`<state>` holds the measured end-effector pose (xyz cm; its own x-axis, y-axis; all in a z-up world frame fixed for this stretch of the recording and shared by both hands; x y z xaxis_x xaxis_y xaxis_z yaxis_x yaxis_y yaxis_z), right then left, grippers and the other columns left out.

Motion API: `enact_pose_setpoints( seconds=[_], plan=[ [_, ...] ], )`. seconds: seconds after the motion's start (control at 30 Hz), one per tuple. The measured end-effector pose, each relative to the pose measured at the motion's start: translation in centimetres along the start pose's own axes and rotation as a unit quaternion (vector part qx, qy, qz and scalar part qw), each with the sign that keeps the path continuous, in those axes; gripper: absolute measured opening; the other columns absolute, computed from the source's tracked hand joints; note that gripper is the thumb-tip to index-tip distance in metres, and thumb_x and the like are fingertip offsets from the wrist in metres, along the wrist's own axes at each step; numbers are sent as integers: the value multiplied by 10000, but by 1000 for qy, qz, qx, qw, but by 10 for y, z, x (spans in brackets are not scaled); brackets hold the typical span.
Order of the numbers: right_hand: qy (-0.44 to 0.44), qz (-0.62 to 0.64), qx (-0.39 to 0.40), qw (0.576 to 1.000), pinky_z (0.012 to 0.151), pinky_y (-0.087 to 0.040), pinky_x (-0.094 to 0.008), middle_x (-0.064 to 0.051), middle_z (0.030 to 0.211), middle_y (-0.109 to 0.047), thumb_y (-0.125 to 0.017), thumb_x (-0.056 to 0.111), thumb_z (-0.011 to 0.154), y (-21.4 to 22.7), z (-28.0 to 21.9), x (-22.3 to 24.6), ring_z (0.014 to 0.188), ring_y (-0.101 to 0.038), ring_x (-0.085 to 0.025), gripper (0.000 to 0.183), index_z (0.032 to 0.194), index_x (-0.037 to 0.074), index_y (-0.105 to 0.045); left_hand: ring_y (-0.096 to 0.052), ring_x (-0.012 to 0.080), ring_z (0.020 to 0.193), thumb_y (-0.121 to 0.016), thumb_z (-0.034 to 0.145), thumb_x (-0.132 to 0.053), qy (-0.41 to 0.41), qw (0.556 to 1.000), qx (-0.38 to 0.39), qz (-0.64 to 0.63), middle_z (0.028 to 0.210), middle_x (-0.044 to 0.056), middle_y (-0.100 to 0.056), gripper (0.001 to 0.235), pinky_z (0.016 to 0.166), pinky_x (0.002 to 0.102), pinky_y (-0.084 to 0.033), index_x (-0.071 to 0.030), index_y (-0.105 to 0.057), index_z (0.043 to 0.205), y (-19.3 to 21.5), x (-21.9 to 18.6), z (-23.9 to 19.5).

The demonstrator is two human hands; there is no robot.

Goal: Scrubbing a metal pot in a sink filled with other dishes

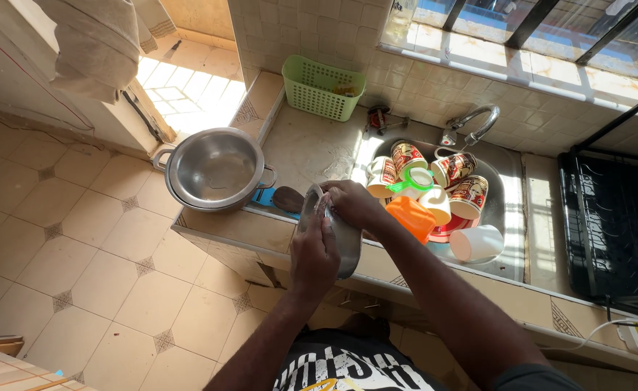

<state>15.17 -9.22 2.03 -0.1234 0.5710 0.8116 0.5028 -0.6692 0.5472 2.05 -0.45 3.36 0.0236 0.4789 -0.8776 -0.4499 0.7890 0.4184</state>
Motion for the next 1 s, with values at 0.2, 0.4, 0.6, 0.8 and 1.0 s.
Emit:
enact_pose_setpoints(
  seconds=[0.2,0.4,0.6,0.8,1.0],
  plan=[
    [207,-99,-199,953,1023,-481,-573,-228,1260,-674,-432,171,955,-28,-63,0,1202,-608,-467,445,1339,101,-645,-644,648,850,-392,1022,-179,-17,999,2,-45,905,433,-673,432,709,752,-505,18,-604,1343,31,-48,7],
    [317,-162,-303,884,1137,-407,-552,-249,1269,-611,-480,218,1034,-50,-96,3,1249,-557,-487,398,1352,30,-628,-652,620,885,-367,1011,-191,-23,998,31,-45,1066,381,-685,478,769,713,-539,-98,-566,1436,19,-15,0],
    [233,-86,-201,948,996,-490,-531,-167,1085,-691,-420,171,990,-27,-52,-4,1091,-650,-417,409,1318,122,-658,-718,482,723,-369,1034,-288,-12,1000,18,-2,811,248,-725,445,587,565,-595,-160,-663,1342,10,-6,-3],
    [-51,44,53,996,848,-476,-459,-224,822,-658,-397,249,1023,-6,43,-48,832,-625,-344,397,929,34,-717,-736,425,631,-384,1031,-221,-19,1000,11,-7,864,238,-745,460,580,467,-634,-155,-619,1422,-1,22,-16],
    [-10,6,200,980,844,-566,-384,-118,786,-656,-542,159,945,-3,48,-49,889,-730,-320,150,907,37,-621,-657,614,777,-373,1016,-151,-76,997,-11,-23,949,356,-711,482,647,694,-545,-121,-568,1455,6,7,-11]
  ],
)
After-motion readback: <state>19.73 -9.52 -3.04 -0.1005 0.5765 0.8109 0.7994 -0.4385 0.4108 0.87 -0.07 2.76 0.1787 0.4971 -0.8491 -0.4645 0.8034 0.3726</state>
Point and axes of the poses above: each hand's wrist, its own z-axis towards the middle knuckle, its own y-axis out of the back of the hand, x = y × z, the point moved 1 cm from there along z, towards the middle knuckle
